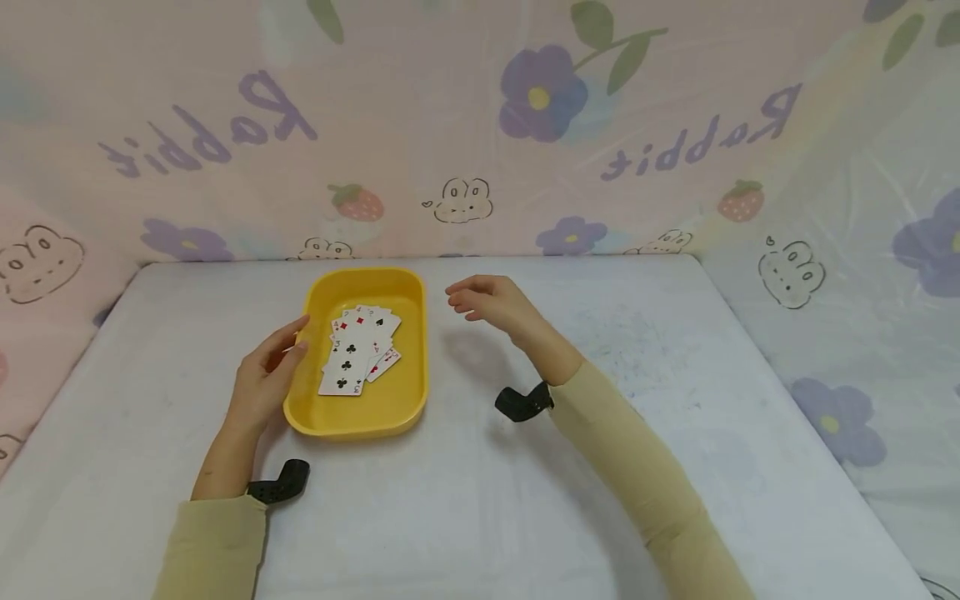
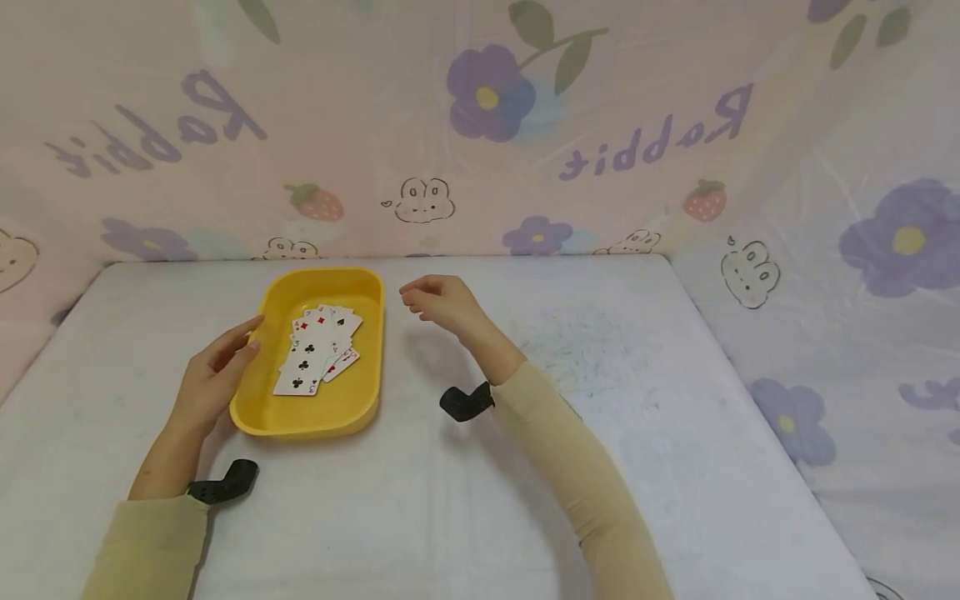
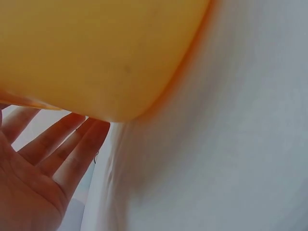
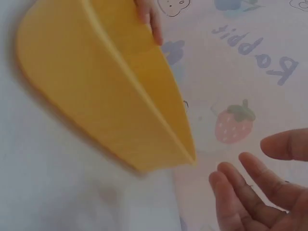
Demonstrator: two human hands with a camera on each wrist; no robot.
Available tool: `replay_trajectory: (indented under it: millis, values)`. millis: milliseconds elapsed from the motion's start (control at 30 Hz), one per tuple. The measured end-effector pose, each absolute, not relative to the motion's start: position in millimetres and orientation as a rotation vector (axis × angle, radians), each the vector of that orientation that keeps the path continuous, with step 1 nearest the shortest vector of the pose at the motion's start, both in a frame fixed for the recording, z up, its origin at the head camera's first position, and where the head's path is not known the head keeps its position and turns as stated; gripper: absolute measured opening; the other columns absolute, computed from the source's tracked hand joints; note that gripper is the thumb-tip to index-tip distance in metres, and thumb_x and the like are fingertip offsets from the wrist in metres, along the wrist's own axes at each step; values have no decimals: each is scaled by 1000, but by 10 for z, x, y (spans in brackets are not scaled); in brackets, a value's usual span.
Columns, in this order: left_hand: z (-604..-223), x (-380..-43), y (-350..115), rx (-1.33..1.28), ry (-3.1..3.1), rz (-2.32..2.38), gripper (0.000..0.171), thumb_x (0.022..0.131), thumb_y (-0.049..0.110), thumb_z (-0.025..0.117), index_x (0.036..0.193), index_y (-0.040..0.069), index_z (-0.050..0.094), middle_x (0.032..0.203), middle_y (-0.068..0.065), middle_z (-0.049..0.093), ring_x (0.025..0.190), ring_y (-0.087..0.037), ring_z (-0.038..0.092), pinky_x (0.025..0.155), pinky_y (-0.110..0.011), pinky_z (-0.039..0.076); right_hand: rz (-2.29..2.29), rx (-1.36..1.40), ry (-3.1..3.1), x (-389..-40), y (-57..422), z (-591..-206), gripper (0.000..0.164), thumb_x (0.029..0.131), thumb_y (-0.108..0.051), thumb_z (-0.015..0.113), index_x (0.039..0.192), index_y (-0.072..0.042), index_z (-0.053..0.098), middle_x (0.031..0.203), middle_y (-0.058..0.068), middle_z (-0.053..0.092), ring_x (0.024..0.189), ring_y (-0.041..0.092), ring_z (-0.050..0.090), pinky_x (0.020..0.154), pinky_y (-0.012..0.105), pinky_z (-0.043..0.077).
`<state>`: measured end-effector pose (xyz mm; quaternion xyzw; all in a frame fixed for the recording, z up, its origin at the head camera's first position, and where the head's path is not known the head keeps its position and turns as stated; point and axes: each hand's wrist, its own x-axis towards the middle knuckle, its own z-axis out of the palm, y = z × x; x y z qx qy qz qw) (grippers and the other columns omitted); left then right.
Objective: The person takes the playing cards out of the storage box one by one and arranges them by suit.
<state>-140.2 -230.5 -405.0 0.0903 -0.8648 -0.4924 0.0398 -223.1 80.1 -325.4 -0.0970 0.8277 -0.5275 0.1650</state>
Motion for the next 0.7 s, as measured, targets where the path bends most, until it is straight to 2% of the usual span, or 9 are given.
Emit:
replay_trajectory:
  millis: [100,267,467,600,700]
  values:
    - [-4049,-1395,-2309,279,-2650,-1505,49,100,43,42,146,27,42,146,-16,43,121,-32,47,91,-16,45,-1564,-217,2284,-2305,660,-3214,30,95,-23,56,116,-5,66,116,10,66,104,23,64,90,31,53]
    - [-4059,-1379,-2319,260,-2637,-1506,48,100,41,43,146,24,43,144,-17,45,119,-31,49,82,-7,39,-1638,-140,2154,-2389,444,-3199,31,93,-17,60,118,0,65,116,13,67,100,21,66,88,28,54]
    - [-4040,-1369,-2324,258,-2613,-1548,48,101,40,43,146,26,42,145,-18,43,120,-31,47,81,-4,38,-1754,-82,1976,-2460,222,-3209,37,95,-14,59,125,7,58,118,21,65,86,15,66,87,28,54]
    - [-4044,-1381,-2309,260,-2611,-1579,48,101,40,43,146,27,41,146,-18,42,120,-32,46,83,-7,39,-1763,-89,1921,-2452,73,-3205,35,96,-11,57,125,9,57,121,26,62,85,17,65,90,30,53]
    - [-4056,-1392,-2304,276,-2622,-1575,47,101,40,43,146,27,41,147,-16,42,122,-32,46,92,-17,43,-1751,-97,1884,-2446,-51,-3213,36,96,-10,55,127,10,55,124,27,59,91,22,63,94,32,51]
